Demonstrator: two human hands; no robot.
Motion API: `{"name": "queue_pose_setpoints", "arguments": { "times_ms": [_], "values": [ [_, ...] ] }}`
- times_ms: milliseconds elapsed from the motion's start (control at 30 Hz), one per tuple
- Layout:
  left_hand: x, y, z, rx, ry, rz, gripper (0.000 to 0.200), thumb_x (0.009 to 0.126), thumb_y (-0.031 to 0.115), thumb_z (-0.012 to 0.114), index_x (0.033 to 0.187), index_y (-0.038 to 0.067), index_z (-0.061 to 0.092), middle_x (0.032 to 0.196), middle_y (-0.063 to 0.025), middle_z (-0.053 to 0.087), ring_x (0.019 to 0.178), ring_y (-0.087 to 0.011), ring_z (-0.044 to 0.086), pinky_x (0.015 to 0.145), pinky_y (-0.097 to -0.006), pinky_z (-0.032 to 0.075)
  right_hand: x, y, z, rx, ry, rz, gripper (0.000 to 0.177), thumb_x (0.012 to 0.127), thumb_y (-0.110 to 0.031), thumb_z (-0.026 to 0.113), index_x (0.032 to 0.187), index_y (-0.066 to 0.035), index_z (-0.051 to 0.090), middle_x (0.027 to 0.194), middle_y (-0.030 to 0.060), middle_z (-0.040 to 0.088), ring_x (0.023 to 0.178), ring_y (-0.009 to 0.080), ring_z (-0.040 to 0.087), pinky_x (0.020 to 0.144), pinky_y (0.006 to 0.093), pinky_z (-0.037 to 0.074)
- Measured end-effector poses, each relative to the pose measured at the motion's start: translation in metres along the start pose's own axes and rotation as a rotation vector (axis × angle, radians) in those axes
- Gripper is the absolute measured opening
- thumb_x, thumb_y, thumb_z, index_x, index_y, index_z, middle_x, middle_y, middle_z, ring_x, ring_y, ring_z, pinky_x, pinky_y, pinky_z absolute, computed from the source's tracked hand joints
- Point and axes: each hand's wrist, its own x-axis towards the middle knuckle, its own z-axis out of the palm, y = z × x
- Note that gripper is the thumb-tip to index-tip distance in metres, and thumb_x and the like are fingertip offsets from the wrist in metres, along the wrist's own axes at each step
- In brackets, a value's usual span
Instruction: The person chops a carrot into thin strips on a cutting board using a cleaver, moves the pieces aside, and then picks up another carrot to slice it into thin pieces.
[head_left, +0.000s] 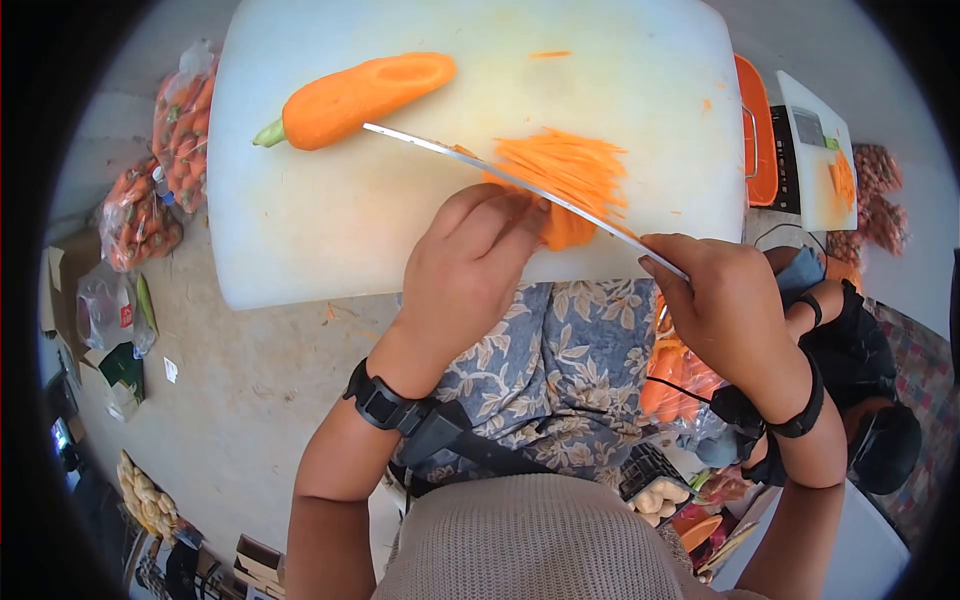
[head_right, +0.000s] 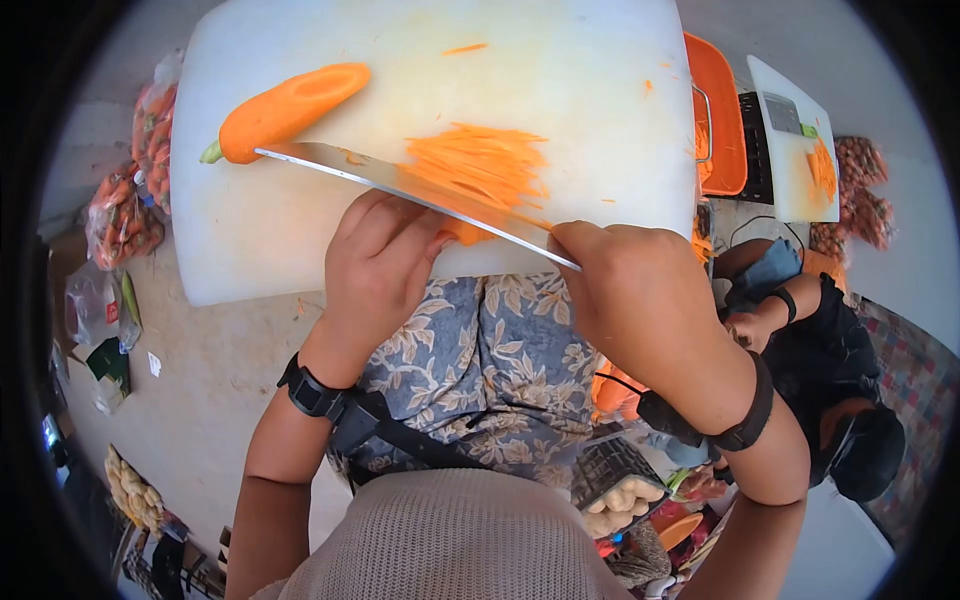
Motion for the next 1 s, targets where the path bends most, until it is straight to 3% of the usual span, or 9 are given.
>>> {"name": "queue_pose_setpoints", "arguments": {
  "times_ms": [233, 333, 433, 500, 700, 1000],
  "values": [
    [0.0, 0.0, 0.001, 0.008, -0.036, -0.019, 0.028, 0.073, 0.006, 0.066, 0.101, 0.003, 0.069, 0.097, -0.0067, 0.063, 0.097, -0.0241, 0.06, 0.078, -0.0323, 0.053, 0.011, -0.005, -0.009, -0.01, -0.129, 0.09, 0.012, 0.078, -0.007, 0.064, 0.09, -0.004, 0.064, 0.067, 0.0158, 0.062, 0.062, 0.0339, 0.063, 0.059, 0.0425, 0.05],
    [0.0, 0.0, 0.0, 0.014, -0.027, -0.023, 0.028, 0.073, 0.006, 0.067, 0.1, 0.003, 0.069, 0.097, -0.0065, 0.063, 0.096, -0.0235, 0.06, 0.078, -0.0317, 0.053, 0.021, -0.012, -0.002, -0.029, -0.168, 0.126, 0.012, 0.086, -0.01, 0.065, 0.093, 0.001, 0.066, 0.065, 0.021, 0.06, 0.062, 0.0383, 0.06, 0.056, 0.0422, 0.046],
    [0.002, -0.001, 0.002, -0.004, -0.031, -0.04, 0.027, 0.073, 0.005, 0.067, 0.099, 0.002, 0.069, 0.098, -0.0064, 0.063, 0.097, -0.0236, 0.06, 0.079, -0.0318, 0.053, 0.041, -0.007, 0.011, -0.039, -0.088, 0.061, 0.012, 0.087, -0.011, 0.064, 0.089, 0.001, 0.065, 0.063, 0.0201, 0.058, 0.06, 0.0389, 0.059, 0.055, 0.0426, 0.046],
    [0.0, 0.0, 0.007, -0.029, 0.008, -0.031, 0.026, 0.073, 0.005, 0.067, 0.099, 0.002, 0.069, 0.099, -0.0069, 0.063, 0.097, -0.0242, 0.06, 0.08, -0.0329, 0.053, 0.045, -0.007, 0.008, -0.033, -0.12, 0.084, 0.013, 0.083, -0.014, 0.065, 0.079, -0.002, 0.061, 0.061, 0.0174, 0.06, 0.058, 0.0361, 0.061, 0.055, 0.0441, 0.048],
    [-0.002, -0.001, 0.006, -0.028, 0.032, -0.031, 0.027, 0.073, 0.007, 0.069, 0.099, 0.003, 0.068, 0.1, -0.008, 0.063, 0.099, -0.0257, 0.06, 0.082, -0.0352, 0.053, 0.025, -0.003, 0.007, 0.056, 0.081, -0.032, 0.014, 0.086, -0.016, 0.064, 0.086, -0.001, 0.066, 0.06, 0.0177, 0.059, 0.058, 0.0351, 0.061, 0.055, 0.0432, 0.048],
    [-0.002, 0.0, 0.006, -0.07, 0.033, -0.058, 0.029, 0.075, 0.009, 0.072, 0.103, 0.003, 0.068, 0.101, -0.0107, 0.064, 0.098, -0.0308, 0.06, 0.084, -0.0394, 0.051, 0.002, -0.011, -0.011, -0.025, 0.012, 0.072, 0.013, 0.087, -0.015, 0.063, 0.091, -0.003, 0.067, 0.066, 0.0177, 0.062, 0.062, 0.0352, 0.063, 0.058, 0.0433, 0.049]
  ]
}}
